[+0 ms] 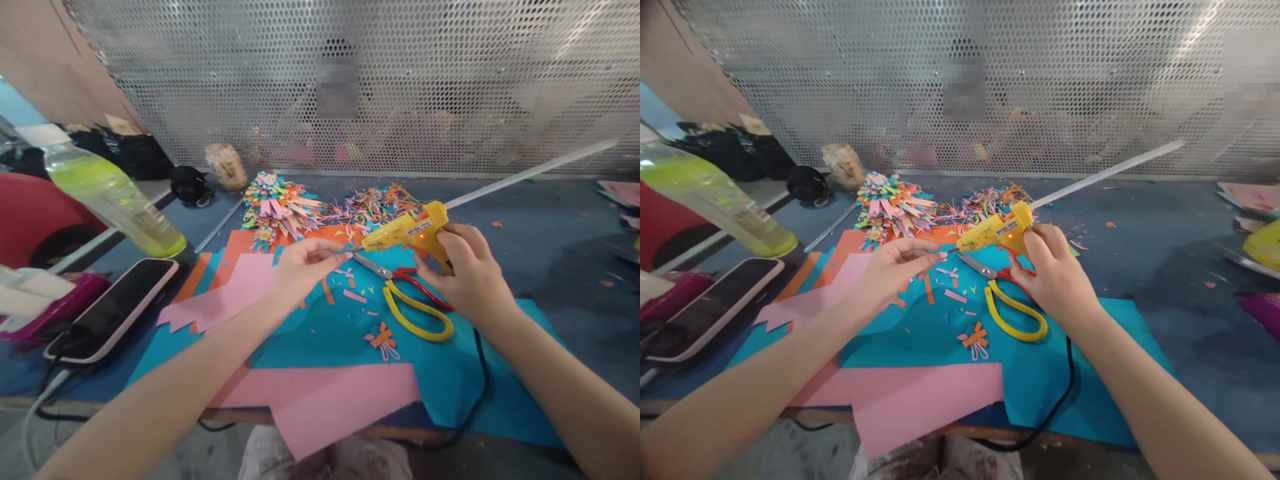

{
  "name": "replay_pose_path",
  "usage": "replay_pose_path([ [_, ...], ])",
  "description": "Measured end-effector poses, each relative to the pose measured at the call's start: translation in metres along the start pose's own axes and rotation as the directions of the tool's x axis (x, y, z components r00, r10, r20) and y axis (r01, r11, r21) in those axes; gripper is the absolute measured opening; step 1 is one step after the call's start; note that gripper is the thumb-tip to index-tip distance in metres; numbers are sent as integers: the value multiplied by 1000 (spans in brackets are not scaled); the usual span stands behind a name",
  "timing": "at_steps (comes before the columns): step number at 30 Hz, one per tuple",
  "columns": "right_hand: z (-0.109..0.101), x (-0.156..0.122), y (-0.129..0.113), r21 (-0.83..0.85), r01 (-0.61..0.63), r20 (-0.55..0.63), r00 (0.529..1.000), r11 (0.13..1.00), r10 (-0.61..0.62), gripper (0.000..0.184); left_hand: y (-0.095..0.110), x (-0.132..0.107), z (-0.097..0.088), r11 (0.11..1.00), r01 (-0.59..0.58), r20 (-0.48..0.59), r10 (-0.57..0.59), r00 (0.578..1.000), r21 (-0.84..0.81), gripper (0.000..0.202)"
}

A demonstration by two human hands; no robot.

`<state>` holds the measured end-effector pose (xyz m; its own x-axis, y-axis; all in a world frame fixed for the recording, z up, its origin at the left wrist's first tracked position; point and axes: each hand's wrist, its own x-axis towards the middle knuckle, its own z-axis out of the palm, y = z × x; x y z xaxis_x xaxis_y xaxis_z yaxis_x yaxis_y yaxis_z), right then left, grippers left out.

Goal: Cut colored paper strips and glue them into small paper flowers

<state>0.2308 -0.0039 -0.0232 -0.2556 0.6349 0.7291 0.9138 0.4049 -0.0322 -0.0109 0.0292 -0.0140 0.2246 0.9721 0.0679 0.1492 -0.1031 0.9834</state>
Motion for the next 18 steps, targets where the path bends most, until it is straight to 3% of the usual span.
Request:
replay_pose_path([
  [4,6,-1,10,-37,-115,30,993,993,116,32,-1,0,1,1000,-5,17,6,1000,-30,27],
  [8,26,-10,37,-102,-319,118,937,942,330,38,-3,-1,2,999,-23,43,25,999,-38,27],
  [12,36,-14,50,-191,-345,232,894,919,383,42,-3,-3,2,999,-26,81,29,996,-39,27],
  [14,29,-10,43,-183,-284,227,919,941,321,42,-3,-4,2,999,-29,89,33,995,-43,27],
  [16,16,-3,27,-24,-105,243,964,994,108,42,-4,-3,3,998,-34,84,38,996,-49,27],
  [17,9,0,17,109,4,291,956,994,-36,43,-4,-2,3,998,-36,79,39,996,-50,27],
  [18,2,3,7,250,101,379,905,963,-193,43,-5,-2,3,998,-37,75,40,996,-49,27],
])
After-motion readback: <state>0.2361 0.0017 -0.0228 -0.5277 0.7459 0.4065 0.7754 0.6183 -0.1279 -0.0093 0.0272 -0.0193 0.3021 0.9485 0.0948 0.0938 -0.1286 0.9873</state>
